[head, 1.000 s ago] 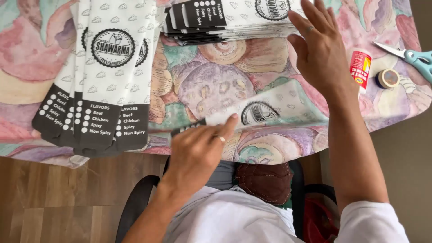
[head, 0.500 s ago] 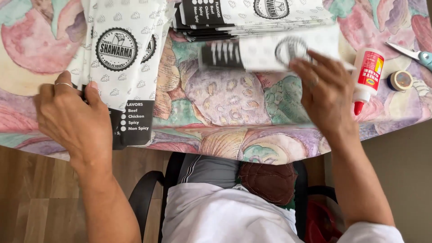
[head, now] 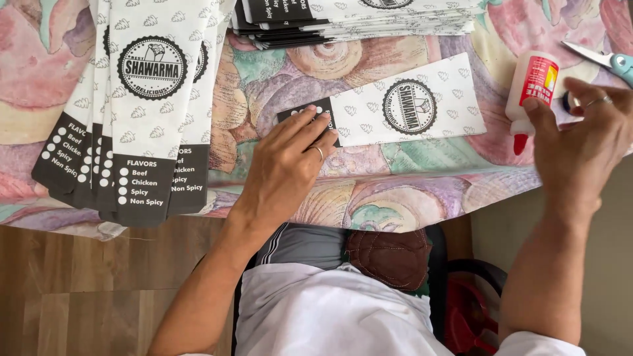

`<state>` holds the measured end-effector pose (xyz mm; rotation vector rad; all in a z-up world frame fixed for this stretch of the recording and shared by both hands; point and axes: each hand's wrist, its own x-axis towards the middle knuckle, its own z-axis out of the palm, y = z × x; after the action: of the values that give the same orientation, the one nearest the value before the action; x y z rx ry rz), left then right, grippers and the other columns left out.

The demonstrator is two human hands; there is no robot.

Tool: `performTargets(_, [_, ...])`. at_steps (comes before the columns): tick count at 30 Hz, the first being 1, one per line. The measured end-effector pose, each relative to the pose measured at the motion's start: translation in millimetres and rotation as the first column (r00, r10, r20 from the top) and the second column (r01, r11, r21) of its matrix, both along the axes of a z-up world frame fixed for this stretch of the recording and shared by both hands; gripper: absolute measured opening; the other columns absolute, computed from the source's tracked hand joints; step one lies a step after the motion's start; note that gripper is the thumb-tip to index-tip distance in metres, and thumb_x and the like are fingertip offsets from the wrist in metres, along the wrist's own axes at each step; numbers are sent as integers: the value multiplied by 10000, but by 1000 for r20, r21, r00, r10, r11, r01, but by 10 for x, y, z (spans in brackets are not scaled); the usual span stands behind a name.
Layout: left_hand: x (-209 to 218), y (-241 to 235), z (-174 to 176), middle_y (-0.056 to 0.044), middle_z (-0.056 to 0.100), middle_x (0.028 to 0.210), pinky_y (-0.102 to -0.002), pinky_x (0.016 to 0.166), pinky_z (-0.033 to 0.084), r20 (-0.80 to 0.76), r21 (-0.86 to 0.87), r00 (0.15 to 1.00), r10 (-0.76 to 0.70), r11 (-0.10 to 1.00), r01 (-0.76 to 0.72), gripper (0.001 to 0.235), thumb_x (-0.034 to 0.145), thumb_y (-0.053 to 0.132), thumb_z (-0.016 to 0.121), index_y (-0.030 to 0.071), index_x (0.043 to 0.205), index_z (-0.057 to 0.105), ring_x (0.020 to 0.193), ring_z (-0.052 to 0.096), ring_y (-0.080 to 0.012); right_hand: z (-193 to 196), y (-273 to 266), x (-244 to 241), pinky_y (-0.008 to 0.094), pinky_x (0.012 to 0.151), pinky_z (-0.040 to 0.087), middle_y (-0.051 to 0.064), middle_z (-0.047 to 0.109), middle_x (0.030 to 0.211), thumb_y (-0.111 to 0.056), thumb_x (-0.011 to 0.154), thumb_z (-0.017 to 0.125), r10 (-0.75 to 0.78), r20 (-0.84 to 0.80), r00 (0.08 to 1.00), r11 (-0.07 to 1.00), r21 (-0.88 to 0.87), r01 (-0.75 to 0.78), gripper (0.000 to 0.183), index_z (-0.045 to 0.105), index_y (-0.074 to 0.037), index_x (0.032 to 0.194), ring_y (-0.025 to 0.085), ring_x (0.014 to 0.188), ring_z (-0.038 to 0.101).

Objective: The person assembles paper pouches by applying glue to the edges of printed paper sheets and folding them into pouches. They repeatedly pick up a glue bottle, apply glue, fold the paper, and press the edges to secure the pouch shape.

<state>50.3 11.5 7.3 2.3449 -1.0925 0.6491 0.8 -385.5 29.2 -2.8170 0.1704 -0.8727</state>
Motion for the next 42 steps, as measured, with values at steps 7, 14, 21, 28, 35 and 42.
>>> performTargets(7, [7, -24, 20, -220, 760, 1134, -468, 887, 645, -13, 24, 1000, 0, 1000, 1, 228, 881, 84, 854, -18, 1072, 784, 1120, 712, -402, 223, -64, 96, 317, 658, 479, 66, 586, 955, -198, 1032, 892, 21, -340, 940, 865, 477, 154, 676, 569, 149, 1513, 137, 830, 547])
performTargets(14, [98, -2, 77, -152, 776, 1092, -386, 743, 654, -5, 65, 1000, 21, 998, -20, 218, 859, 79, 869, 47, 1064, 804, 1025, 727, -311, 174, -117, -126, 381, 820, 666, -15, 643, 1051, -92, 1043, 670, 124, 75, 989, 264, 959, -106, 275, 568, -135, 1295, 142, 1001, 668])
performTargets(21, [183, -13, 270, -99, 787, 861, -329, 482, 550, -78, -20, 997, -22, 1000, 21, 81, 967, -30, 758, 2, 896, 735, 676, 729, -196, -174, -135, -281, 533, 1276, 671, 247, 649, 1365, 3, 947, 829, 154, 416, 896, 420, 794, -441, 549, 553, 65, 1418, 367, 1398, 690])
performTargets(28, [276, 36, 251, -6, 519, 527, -364, 423, 339, -180, 38, 981, 77, 997, -72, 137, 1059, 178, 707, 88, 957, 703, 445, 476, -161, -248, 344, -129, 358, 1015, 699, 16, 662, 1074, -2, 939, 846, 313, 420, 852, 353, 782, -514, 362, 654, -99, 1231, 165, 1033, 689])
performTargets(35, [302, 47, 242, -22, 593, 546, -400, 461, 408, -223, 49, 969, 104, 994, -96, 104, 1053, 201, 705, 125, 981, 698, 474, 588, -217, -357, -93, -159, 498, 1060, 725, 72, 639, 1188, -67, 924, 899, 209, 449, 869, 466, 736, -492, 385, 599, -29, 1162, 305, 1204, 713])
performTargets(42, [347, 60, 246, -12, 667, 622, -409, 485, 419, -243, 47, 965, 95, 995, -86, 98, 1047, 186, 714, 111, 984, 711, 472, 595, -229, -303, 13, -156, 364, 894, 652, 102, 655, 1106, 29, 933, 876, 194, 424, 884, 452, 761, -465, 363, 632, 20, 1202, 211, 1012, 667])
